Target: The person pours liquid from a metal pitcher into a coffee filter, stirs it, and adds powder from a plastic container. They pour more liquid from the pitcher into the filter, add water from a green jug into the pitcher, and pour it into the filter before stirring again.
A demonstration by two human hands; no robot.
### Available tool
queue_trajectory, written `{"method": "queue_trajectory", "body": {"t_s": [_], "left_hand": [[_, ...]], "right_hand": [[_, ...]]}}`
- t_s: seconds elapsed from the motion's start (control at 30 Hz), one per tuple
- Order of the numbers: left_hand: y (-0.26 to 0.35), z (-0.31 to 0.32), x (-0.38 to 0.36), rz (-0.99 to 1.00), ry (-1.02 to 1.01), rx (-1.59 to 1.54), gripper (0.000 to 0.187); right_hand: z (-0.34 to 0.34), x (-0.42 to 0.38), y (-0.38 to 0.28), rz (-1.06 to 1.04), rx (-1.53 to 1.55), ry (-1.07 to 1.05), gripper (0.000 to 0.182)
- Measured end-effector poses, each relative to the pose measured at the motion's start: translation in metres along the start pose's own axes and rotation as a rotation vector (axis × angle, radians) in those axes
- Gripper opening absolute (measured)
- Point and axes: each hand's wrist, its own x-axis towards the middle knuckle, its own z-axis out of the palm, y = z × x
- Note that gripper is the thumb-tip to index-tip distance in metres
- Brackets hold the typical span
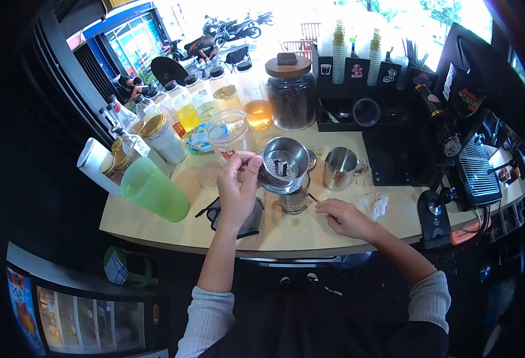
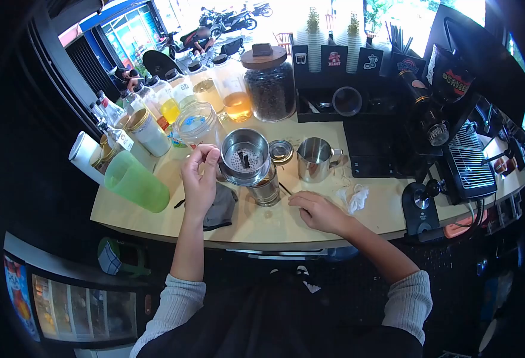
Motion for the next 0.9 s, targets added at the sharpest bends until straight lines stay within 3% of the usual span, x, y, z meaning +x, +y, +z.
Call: {"method": "queue_trajectory", "body": {"t_s": [0.17,0.23,0.27,0.33,0.37,0.43,0.47,0.57,0.67,0.9], "left_hand": [[0.004,-0.001,-0.001,-0.019,0.006,-0.030,0.023],[0.004,-0.003,-0.002,-0.037,0.009,-0.036,0.023],[0.004,-0.004,-0.002,-0.055,0.012,-0.044,0.024],[0.003,-0.004,-0.003,-0.051,0.013,-0.049,0.024],[0.002,-0.004,-0.003,-0.047,0.016,-0.054,0.024],[0.003,-0.003,-0.004,-0.047,0.018,-0.064,0.024],[0.003,-0.003,-0.004,-0.048,0.021,-0.073,0.024],[0.002,-0.005,-0.005,-0.024,0.023,-0.059,0.024],[0.004,-0.004,-0.005,-0.046,0.028,-0.076,0.024],[0.008,0.000,-0.009,-0.069,0.016,-0.118,0.022]], "right_hand": [[-0.028,0.009,-0.010,0.033,-0.069,0.110,0.030],[-0.052,0.016,-0.007,0.012,-0.159,0.405,0.034],[-0.059,0.020,-0.001,0.012,-0.159,0.406,0.034],[-0.071,0.025,0.012,0.135,-0.435,0.627,0.026],[-0.072,0.020,0.025,0.135,-0.436,0.628,0.026],[-0.070,0.013,0.049,0.459,-0.033,0.367,0.020],[-0.069,0.012,0.050,0.527,0.041,0.342,0.017],[-0.060,0.002,0.070,0.605,0.291,0.301,0.013],[-0.059,0.005,0.062,0.493,0.504,0.367,0.014],[-0.115,0.041,0.011,0.363,0.493,0.437,0.014]]}}
